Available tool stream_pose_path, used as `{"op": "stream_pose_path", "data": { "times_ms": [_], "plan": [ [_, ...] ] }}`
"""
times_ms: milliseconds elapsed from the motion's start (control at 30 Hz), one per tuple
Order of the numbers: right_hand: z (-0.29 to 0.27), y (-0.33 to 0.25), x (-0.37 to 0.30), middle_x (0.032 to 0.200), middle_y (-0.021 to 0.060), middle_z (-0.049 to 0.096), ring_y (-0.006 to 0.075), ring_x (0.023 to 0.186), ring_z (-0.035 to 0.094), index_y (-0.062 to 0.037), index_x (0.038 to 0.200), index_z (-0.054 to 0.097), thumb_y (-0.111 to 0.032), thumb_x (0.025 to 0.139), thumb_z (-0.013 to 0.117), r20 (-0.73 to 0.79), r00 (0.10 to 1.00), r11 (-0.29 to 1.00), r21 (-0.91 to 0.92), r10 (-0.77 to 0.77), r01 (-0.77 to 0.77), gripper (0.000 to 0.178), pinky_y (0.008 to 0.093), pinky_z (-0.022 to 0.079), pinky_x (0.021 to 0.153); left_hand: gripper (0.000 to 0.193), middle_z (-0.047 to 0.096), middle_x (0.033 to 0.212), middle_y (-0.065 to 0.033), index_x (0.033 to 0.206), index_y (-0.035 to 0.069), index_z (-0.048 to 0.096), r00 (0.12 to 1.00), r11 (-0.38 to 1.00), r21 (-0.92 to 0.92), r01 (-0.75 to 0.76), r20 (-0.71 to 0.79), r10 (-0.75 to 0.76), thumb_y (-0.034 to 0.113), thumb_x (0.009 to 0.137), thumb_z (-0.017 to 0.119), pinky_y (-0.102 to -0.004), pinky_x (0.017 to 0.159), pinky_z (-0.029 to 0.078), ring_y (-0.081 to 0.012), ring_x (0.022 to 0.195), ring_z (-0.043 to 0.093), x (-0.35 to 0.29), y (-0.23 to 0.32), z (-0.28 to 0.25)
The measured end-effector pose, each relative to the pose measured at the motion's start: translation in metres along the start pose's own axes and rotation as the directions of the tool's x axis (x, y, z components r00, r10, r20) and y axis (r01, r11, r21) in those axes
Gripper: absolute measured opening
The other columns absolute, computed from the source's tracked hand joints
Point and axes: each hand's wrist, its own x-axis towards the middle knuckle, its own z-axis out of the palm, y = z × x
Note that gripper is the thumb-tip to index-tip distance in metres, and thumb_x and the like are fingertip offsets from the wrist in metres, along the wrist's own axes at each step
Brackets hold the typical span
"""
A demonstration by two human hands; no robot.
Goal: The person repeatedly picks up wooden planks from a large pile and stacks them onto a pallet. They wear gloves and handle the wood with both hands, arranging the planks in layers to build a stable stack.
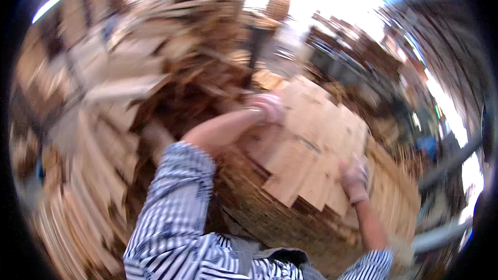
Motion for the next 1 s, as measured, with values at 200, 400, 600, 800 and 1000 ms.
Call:
{"op": "stream_pose_path", "data": {
  "times_ms": [200,400,600,800,1000],
  "plan": [
    [-0.016,-0.025,-0.004,0.142,0.0295,0.052,0.0417,0.138,0.044,0.0042,0.139,0.054,-0.032,0.096,0.059,-0.245,0.869,0.903,-0.087,-0.43,0.422,0.056,0.0481,0.033,0.116,0.074,0.017,0.166,-0.0221,0.158,0.01,0.03,0.994,0.996,0.005,0.091,0.053,-0.092,0.053,0.099,0.042,-0.0585,0.124,0.006,-0.0416,0.154,0.009,-0.075,0.016,0.004],
    [-0.075,-0.099,-0.117,0.128,0.0255,0.061,0.0399,0.121,0.06,0.0042,0.135,0.055,-0.015,0.097,0.057,-0.323,0.401,0.201,0.507,-0.858,0.838,0.042,0.0473,0.047,0.104,0.058,0.052,0.143,-0.0215,0.141,0.003,0.05,0.815,0.975,-0.187,-0.119,-0.58,-0.012,0.045,0.102,0.048,-0.0519,0.116,0.032,-0.0386,0.14,0.042,-0.27,0.039,0.083],
    [-0.029,-0.123,-0.219,0.121,0.0182,0.068,0.0278,0.107,0.068,0.0013,0.125,0.064,-0.017,0.092,0.067,0.33,0.058,0.326,0.943,-0.942,-0.064,0.038,0.0378,0.053,0.094,0.05,0.051,0.149,-0.0143,0.143,0.001,0.051,0.474,0.1,-0.956,0.277,0.046,-0.879,0.032,0.103,0.051,-0.0373,0.115,0.038,-0.031,0.137,0.048,-0.499,0.036,0.248],
    [0.064,-0.176,-0.254,0.125,0.0128,0.065,0.0204,0.111,0.062,0.0046,0.135,0.053,-0.018,0.102,0.06,0.591,-0.007,0.582,0.792,-0.806,-0.185,0.041,0.0358,0.05,0.099,0.07,0.029,0.163,-0.0097,0.154,0.007,0.034,-0.306,-0.112,-0.818,-0.565,0.333,-0.892,0.045,0.098,0.052,-0.0392,0.121,0.018,-0.0266,0.15,0.024,-0.709,-0.049,0.432],
    [0.115,-0.273,-0.32,0.116,0.0055,0.069,0.015,0.104,0.063,-0.0003,0.129,0.062,-0.02,0.101,0.06,0.699,-0.253,0.726,0.687,-0.669,-0.024,0.035,0.0291,0.05,0.092,0.093,0.013,0.169,-0.0132,0.161,0.009,0.019,-0.669,0.21,-0.773,-0.599,0.339,-0.661,0.061,0.093,0.056,-0.047,0.124,0.008,-0.0288,0.154,0.012,-0.896,-0.124,0.339]
  ]
}}
